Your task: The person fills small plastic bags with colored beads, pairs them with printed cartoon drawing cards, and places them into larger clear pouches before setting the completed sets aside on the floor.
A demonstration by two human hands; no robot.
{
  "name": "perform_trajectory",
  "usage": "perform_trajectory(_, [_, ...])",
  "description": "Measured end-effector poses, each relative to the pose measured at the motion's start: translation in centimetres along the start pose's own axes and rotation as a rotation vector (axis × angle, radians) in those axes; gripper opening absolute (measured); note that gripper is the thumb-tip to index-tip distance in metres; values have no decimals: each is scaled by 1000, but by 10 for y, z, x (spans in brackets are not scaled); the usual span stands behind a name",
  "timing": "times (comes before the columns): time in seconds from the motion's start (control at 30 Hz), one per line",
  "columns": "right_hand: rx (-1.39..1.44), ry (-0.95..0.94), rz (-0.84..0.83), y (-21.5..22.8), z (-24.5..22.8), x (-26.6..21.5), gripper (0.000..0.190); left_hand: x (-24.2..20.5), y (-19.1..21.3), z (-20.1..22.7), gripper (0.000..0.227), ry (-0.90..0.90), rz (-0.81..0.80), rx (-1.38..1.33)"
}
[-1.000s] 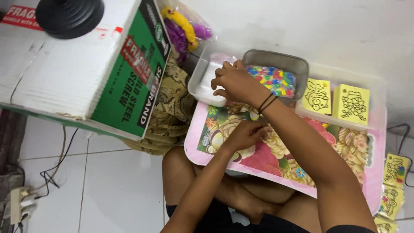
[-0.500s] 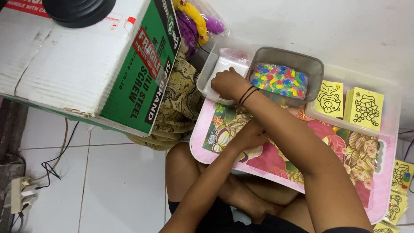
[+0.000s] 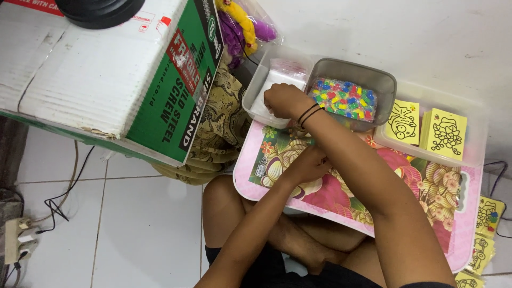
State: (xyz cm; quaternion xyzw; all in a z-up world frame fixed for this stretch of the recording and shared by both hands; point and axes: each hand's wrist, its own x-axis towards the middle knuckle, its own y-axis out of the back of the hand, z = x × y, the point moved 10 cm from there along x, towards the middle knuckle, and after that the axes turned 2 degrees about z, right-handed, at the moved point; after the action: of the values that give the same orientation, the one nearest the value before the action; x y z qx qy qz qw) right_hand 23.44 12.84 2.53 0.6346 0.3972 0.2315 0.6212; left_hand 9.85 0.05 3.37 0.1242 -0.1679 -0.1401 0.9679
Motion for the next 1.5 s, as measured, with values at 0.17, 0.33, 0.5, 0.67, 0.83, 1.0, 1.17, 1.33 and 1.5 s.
perform_trajectory(0.17, [58,-23,9,24,-2,-19,9,3,6,20,21,29,-16,-44])
perform_trajectory(0.33, [217,-12,90,91,-12,-67,12,-1,4,27,12,1,8,-76])
perform_trajectory(0.5, [552,227,412,182,-32,-162,9,-1,-5,9,13,5,9,-149])
perform_trajectory(0.67, [943,-37,579,131,42,-246,16,1,-6,13,24,-25,-17,-185])
perform_trajectory(0.83, [1301,-238,840,50,74,-327,11,-3,-32,-43,54,-48,-73,-403])
perform_trajectory(1.0, [1726,-418,1100,-55,88,-375,5,-24,-52,-174,22,142,47,-568])
perform_trajectory(1.17, [1738,-424,1134,-101,94,-394,6,-7,-12,-48,23,153,216,-524])
perform_trajectory(1.33, [1757,-362,1115,-98,92,-395,16,-3,-5,-18,15,138,207,-458])
perform_trajectory(1.5, [1957,-271,993,-102,88,-380,64,-7,-3,-12,16,163,208,-425])
